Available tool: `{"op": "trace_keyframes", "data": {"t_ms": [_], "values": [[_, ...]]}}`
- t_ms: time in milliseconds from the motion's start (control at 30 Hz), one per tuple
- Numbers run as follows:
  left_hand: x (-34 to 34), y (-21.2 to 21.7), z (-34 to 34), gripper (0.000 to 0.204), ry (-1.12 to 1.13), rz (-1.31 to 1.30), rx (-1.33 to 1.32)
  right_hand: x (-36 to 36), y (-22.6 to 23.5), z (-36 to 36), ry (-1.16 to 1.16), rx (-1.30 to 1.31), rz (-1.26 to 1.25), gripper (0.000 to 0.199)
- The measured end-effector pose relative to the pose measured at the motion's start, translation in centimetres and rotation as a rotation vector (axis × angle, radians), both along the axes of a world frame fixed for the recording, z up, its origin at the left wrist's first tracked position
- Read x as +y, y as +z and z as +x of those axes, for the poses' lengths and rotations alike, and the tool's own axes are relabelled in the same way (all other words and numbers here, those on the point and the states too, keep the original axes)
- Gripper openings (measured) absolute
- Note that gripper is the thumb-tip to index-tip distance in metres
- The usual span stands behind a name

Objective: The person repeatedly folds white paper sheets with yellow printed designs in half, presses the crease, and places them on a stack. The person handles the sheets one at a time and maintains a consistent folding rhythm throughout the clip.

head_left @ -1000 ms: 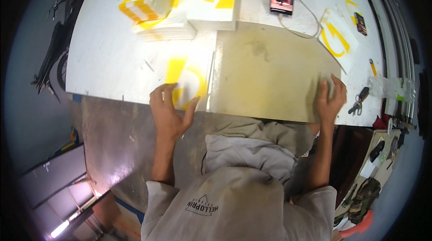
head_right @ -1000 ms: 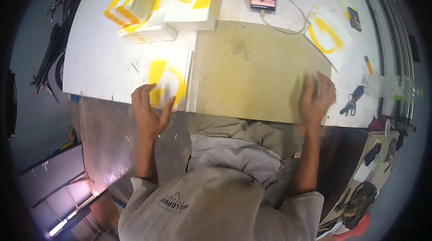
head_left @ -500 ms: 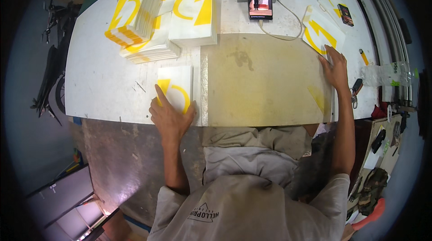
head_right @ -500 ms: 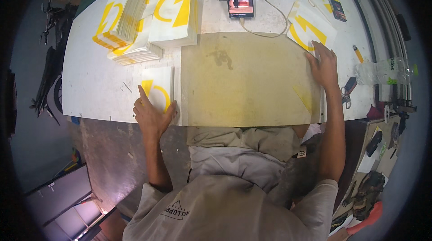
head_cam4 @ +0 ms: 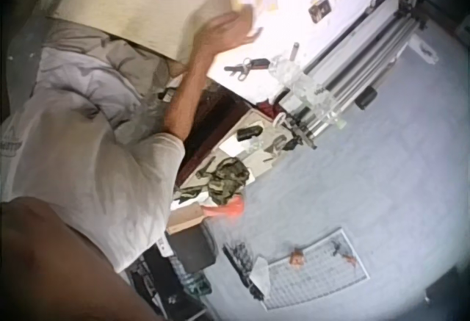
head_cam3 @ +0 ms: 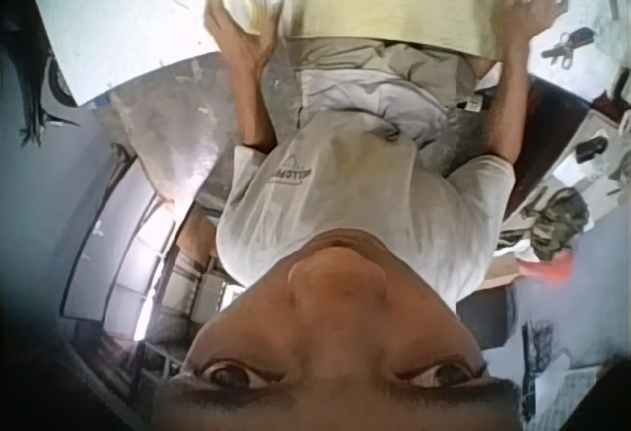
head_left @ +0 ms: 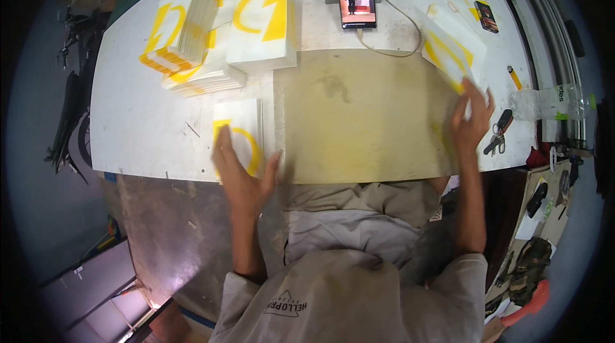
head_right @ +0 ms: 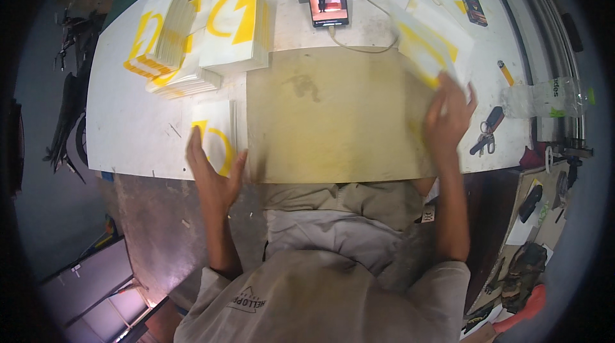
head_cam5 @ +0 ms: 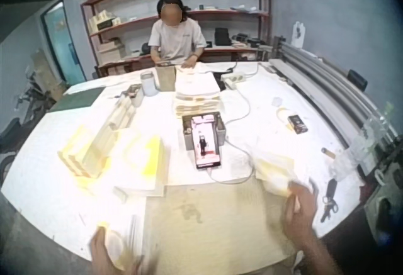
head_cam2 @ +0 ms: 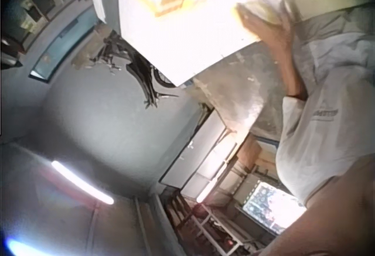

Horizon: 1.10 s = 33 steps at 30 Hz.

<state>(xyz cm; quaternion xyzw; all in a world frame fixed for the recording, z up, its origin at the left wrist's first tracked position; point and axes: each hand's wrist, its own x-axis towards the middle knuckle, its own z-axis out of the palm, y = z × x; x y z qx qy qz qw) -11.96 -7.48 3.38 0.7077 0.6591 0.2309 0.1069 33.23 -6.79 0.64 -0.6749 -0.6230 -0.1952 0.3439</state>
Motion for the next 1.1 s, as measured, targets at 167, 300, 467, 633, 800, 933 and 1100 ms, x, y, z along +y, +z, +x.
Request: {"op": "trace_keyframes", "data": {"t_ms": [167, 300, 467, 633, 800, 933, 1100], "values": [[0.2, -1.4, 6.7, 0.075, -0.295, -0.580, -0.989, -8.4, 0.3, -12.1, 0.399, -0.015, -0.185, 0.028], [1.3, -5.4, 8.0, 0.044, -0.058, -0.670, -1.162, -11.0, 0.1, -15.7, 0.605, 0.153, -0.412, 0.035], [1.0, -2.8, 7.0, 0.038, -0.111, -0.782, -1.318, -10.2, -1.4, -13.6, 0.214, 0.873, -0.287, 0.047], [-0.2, -4.6, 6.7, 0.037, -0.029, -0.679, -1.459, -7.6, -0.9, -12.6, 0.206, 1.532, -0.357, 0.022], [0.1, -3.6, 7.1, 0.034, -0.032, -0.664, -1.540, -8.5, 0.4, -11.8, 0.204, 1.577, -0.340, 0.008], [-0.1, -3.9, 6.9, 0.032, -0.056, -0.698, -1.485, -9.8, 0.4, -9.9, 0.274, 1.609, -0.406, 0.005], [0.5, -6.7, 6.1, 0.030, -0.201, -0.600, -1.142, -9.2, 1.9, -10.3, 0.407, 1.871, -0.381, 0.003]]}}
